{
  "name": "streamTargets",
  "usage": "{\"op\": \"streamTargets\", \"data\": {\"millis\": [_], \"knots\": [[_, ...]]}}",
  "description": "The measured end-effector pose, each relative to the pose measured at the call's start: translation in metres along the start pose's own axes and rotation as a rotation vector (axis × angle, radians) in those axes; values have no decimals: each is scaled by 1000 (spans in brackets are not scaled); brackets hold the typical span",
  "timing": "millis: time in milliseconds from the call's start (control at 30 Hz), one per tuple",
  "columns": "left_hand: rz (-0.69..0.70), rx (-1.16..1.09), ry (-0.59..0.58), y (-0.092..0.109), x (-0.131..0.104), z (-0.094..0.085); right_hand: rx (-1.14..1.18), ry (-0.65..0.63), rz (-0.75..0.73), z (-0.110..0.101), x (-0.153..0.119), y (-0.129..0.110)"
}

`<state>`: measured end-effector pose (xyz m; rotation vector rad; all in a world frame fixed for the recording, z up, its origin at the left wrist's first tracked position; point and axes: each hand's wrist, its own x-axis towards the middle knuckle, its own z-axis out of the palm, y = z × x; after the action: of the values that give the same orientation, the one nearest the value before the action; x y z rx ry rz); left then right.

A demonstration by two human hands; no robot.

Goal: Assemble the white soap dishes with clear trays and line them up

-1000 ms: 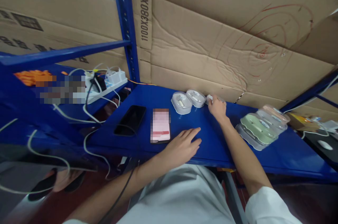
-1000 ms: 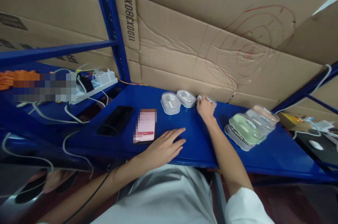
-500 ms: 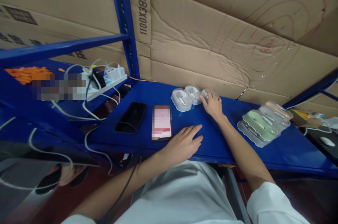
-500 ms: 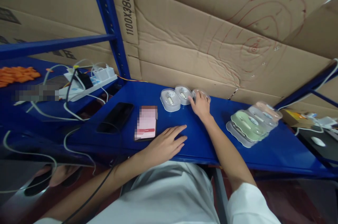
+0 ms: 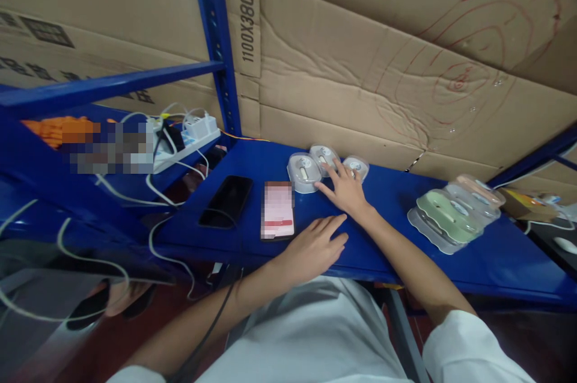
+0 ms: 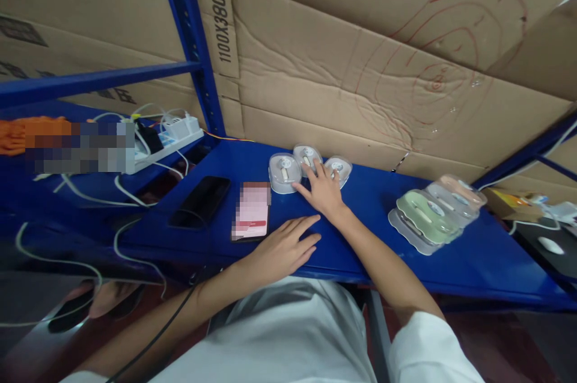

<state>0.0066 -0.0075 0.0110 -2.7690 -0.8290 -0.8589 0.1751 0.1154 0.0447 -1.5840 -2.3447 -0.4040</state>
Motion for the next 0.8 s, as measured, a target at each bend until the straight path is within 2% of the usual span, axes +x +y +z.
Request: {"op": "streamTargets", "data": {"millis": [200, 467, 567, 667, 800], "knots": [[-4, -11, 9, 0, -1, 1, -22, -20, -41, 6, -3, -7], [-10, -14, 0, 1, 1, 1, -34, 42, 13, 16, -1, -22], [-9, 3, -9, 2, 1, 0, -23, 43, -11, 14, 1, -20], [-7, 12, -8, 2, 0, -2, 0, 36, -73, 0, 3, -7], [13, 16, 6, 0, -2, -1, 15, 86, -116, -49, -13, 22]]}}
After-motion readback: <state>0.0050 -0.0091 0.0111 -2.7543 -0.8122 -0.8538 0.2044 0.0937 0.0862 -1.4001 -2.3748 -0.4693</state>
